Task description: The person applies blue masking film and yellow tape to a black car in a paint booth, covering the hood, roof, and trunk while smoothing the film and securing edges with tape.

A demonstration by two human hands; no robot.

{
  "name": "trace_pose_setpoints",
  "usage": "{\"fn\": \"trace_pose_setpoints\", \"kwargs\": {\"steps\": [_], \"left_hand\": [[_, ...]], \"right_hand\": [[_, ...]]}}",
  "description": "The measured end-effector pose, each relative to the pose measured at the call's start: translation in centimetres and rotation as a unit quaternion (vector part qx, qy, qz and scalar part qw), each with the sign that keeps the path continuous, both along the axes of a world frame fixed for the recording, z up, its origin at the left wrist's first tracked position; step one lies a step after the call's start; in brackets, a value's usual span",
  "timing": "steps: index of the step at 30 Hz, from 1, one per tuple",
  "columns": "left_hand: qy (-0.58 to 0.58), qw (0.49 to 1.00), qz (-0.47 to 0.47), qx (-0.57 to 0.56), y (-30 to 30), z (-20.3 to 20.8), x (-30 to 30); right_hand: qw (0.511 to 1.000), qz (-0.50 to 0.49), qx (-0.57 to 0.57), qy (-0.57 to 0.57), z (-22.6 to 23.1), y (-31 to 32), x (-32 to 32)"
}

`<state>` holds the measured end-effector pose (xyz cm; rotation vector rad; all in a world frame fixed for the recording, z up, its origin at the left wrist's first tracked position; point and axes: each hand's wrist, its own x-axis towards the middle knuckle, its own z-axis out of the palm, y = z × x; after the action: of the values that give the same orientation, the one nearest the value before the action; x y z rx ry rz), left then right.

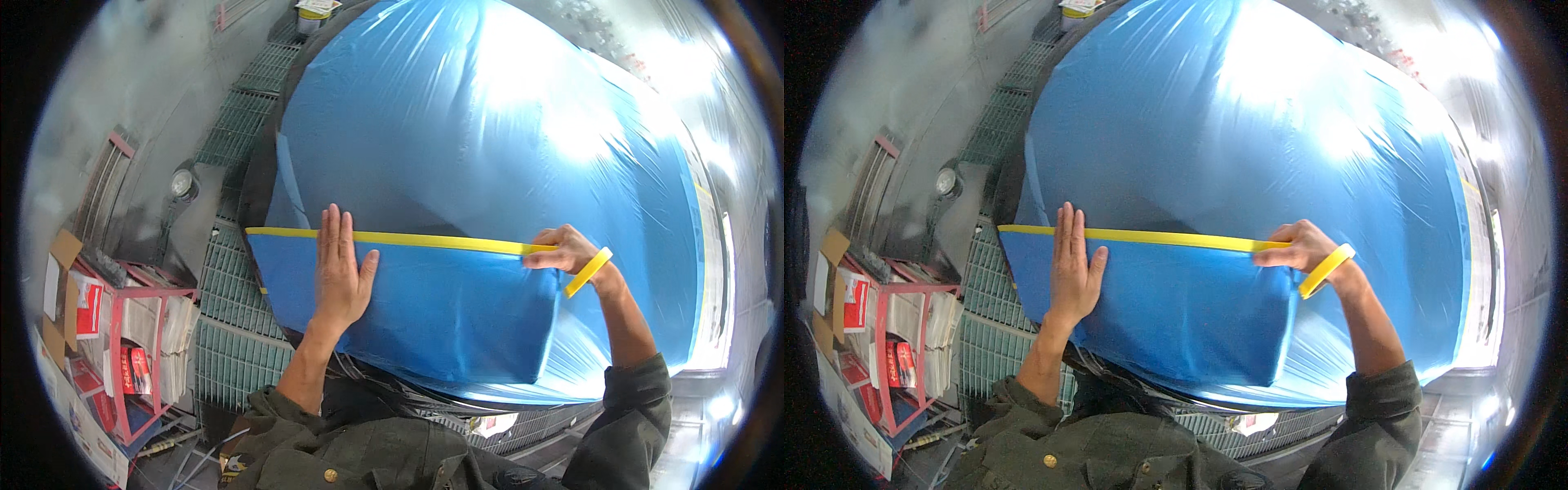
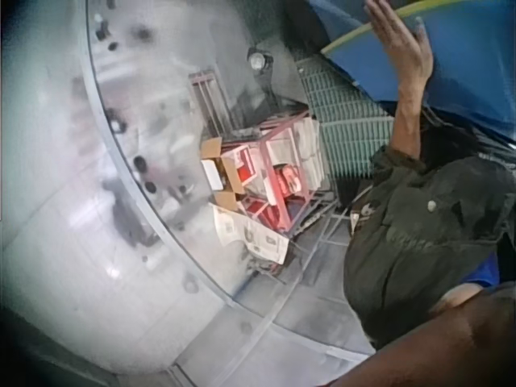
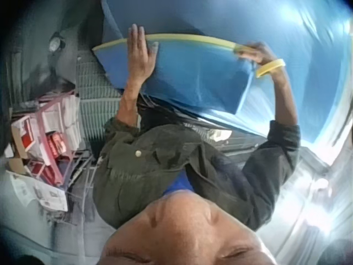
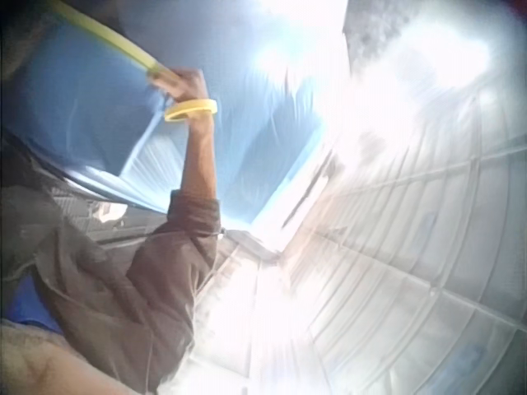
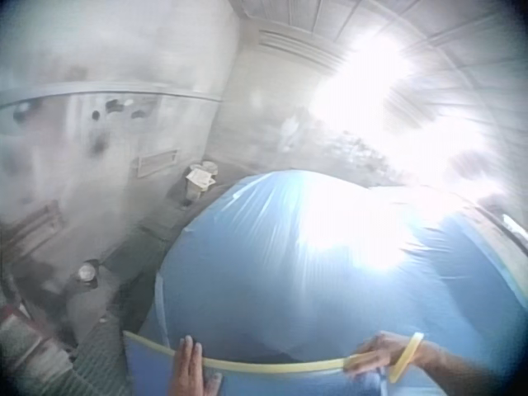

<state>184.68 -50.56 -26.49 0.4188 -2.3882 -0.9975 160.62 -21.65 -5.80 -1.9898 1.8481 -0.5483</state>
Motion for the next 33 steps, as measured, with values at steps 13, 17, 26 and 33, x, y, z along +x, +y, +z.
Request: {"fn": "trace_pose_setpoints", "kwargs": {"steps": [13, 17, 26, 33], "left_hand": [[-0.013, 0.958, -0.256, -0.128, 12.6, 9.9, -4.1], [-0.081, 0.957, -0.213, -0.18, 12.2, 10.5, -3.6], [-0.102, 0.952, -0.176, -0.228, 22.9, 12.6, -6.6], [-0.064, 0.948, -0.176, -0.258, 32.0, 14.1, -10.1]], "right_hand": [[0.988, -0.105, 0.094, 0.059, -1.2, 14.1, -4.4], [0.786, -0.501, 0.36, -0.048, 7.3, 12.7, -0.6], [0.79, -0.528, 0.3, -0.086, 7.6, 28.5, -4.8], [0.831, -0.461, 0.303, -0.069, 6.8, 30.4, -6.1]]}}
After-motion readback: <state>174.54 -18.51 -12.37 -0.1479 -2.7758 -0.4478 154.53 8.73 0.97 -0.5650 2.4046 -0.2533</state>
